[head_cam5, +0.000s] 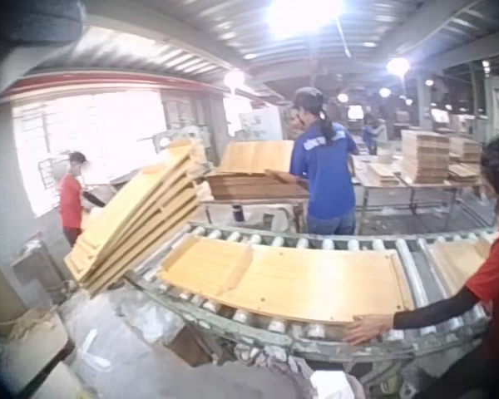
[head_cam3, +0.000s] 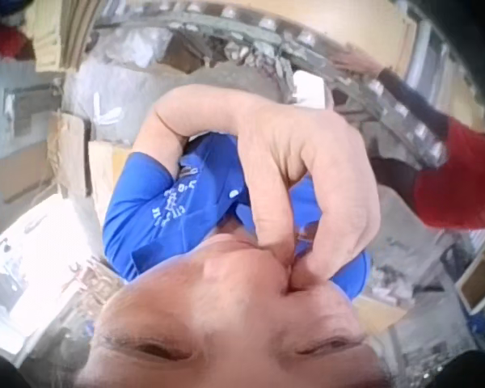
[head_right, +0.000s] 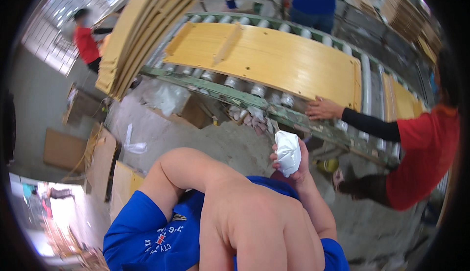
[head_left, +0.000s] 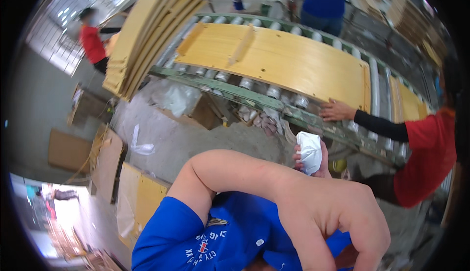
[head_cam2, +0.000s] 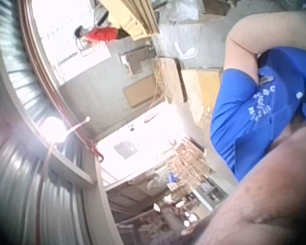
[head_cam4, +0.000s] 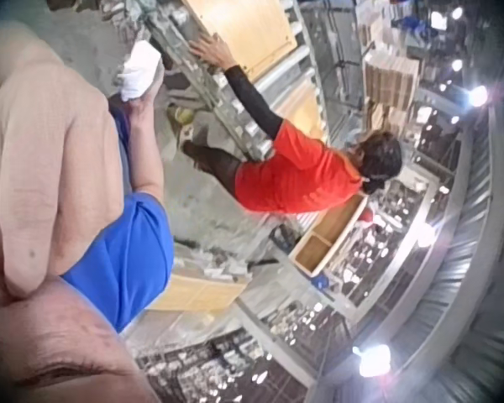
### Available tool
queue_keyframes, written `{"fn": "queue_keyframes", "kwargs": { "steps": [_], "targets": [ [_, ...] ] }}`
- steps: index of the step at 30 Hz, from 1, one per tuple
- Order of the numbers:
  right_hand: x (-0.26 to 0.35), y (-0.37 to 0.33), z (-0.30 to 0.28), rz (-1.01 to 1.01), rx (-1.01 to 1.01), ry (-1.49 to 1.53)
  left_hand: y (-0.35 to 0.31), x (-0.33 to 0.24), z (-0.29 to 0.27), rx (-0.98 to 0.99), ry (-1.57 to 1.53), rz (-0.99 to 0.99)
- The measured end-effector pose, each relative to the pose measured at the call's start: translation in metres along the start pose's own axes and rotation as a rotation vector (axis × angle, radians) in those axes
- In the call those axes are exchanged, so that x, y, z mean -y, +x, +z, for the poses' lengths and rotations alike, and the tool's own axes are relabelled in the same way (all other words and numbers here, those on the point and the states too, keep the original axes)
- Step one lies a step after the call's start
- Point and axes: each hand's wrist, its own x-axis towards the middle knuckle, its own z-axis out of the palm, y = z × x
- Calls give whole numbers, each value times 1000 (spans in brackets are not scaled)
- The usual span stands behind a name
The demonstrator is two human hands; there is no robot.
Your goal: The person wipes the surface of large wooden panels with a white cloth in a workshop. They move between panels on a roller conveyor, wipe different sections, and occasionally dip the cloth into a bucket before continuing.
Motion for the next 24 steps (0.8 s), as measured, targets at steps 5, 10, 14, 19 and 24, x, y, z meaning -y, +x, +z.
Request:
{"fn": "queue_keyframes", "kwargs": {
  "steps": [5, 10, 14, 19, 24],
  "targets": [
    [29, -23, -25, -269, -8, 119, -1, -14, -41, 75, 7, -245],
    [93, -39, -20, -498, 12, 82, 17, 2, -93, 102, -6, -383],
    [159, -38, -4, -655, -35, 13, -7, 13, -200, -65, 571, -1011],
    [239, -46, -21, -747, -62, -64, -104, 20, -343, -504, 1116, -1367],
    [277, -62, -39, -813, -189, 99, -173, 5, -407, -603, 1425, -1467]
  ]
}}
